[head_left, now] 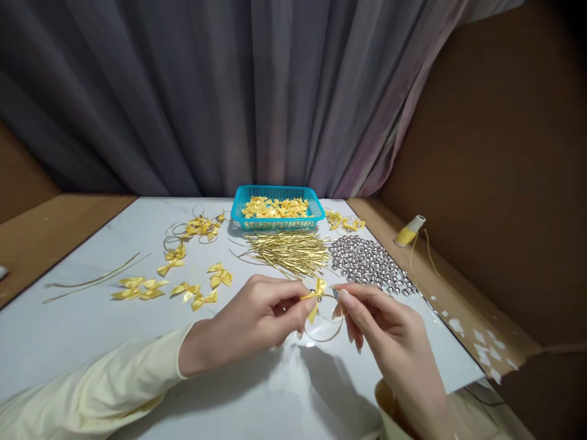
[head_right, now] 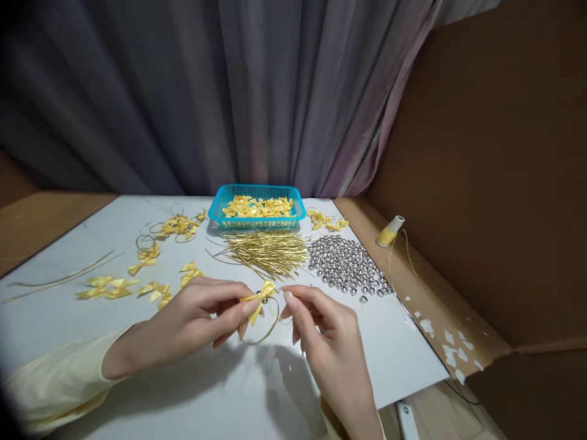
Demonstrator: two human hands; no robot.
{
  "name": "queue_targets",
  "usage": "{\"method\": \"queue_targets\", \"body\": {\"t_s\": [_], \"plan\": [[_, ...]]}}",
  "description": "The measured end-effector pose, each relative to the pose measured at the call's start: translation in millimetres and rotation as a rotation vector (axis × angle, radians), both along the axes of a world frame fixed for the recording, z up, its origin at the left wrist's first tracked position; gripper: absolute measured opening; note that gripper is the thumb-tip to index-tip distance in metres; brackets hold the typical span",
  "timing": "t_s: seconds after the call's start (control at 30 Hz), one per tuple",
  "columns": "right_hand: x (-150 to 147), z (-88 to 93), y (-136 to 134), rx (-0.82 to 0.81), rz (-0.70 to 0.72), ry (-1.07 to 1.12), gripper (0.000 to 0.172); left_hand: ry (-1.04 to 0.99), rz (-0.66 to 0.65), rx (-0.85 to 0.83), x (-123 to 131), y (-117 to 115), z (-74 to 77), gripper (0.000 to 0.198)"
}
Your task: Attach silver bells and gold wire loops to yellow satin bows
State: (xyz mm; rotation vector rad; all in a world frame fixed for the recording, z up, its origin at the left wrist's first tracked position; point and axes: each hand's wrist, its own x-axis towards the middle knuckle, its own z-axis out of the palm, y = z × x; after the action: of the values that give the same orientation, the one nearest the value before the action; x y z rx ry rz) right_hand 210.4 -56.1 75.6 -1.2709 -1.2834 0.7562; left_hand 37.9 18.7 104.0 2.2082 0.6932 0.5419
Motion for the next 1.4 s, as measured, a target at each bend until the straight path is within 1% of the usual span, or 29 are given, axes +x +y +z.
{"method": "queue_targets", "body": {"t_s": [0.07,0.23,0.3,0.37,0.47,0.53,0.63,0.73,0.83,0.9,1.0,1.1,1.2,1.4], "plan": [[0,-1.2,0,0.008,0.028,0.016,0.014,-0.006,-0.013,-0.043,0,0,1.1,0.031],[-6,-5.3,-4,0.035,0.034,0.008,0.012,-0.020,-0.027,-0.283,0,-1,4.7,0.031],[-10,-6.8,-5,0.043,0.022,-0.004,0.011,-0.030,-0.032,-0.343,0,-1,5.5,0.030],[-14,-7.8,-6,0.043,-0.015,0.018,0.011,-0.042,-0.032,-0.367,0,-1,5.4,0.029],[-14,-8.5,-7,0.013,-0.025,0.110,0.017,-0.032,-0.037,-0.351,-1,-1,4.3,0.029],[-11,-8.1,-7,-0.008,0.016,0.162,0.021,0.000,-0.050,-0.321,-1,-1,3.5,0.030],[-2,-5.0,-4,-0.055,0.117,0.184,0.024,0.047,-0.101,-0.255,-3,-1,3.5,0.033],[6,1.5,-3,-0.144,0.244,0.096,0.028,0.075,-0.175,-0.171,-3,0,5.4,0.031],[10,8.5,-3,-0.224,0.324,-0.123,0.026,0.092,-0.226,-0.123,-3,1,8.0,0.028],[11,11.8,-2,-0.238,0.371,-0.252,0.023,0.105,-0.247,-0.114,-4,2,9.6,0.026],[13,14.6,-1,-0.205,0.435,-0.366,0.020,0.137,-0.273,-0.106,-6,3,11.6,0.027],[16,15.8,1,-0.205,0.508,-0.409,0.019,0.173,-0.310,-0.078,-8,3,13.2,0.027],[19,15.7,4,-0.213,0.588,-0.417,0.022,0.217,-0.353,-0.075,-10,4,14.5,0.026],[21,14.9,8,-0.264,0.714,-0.332,0.021,0.237,-0.385,-0.110,-11,3,16.4,0.026]]}}
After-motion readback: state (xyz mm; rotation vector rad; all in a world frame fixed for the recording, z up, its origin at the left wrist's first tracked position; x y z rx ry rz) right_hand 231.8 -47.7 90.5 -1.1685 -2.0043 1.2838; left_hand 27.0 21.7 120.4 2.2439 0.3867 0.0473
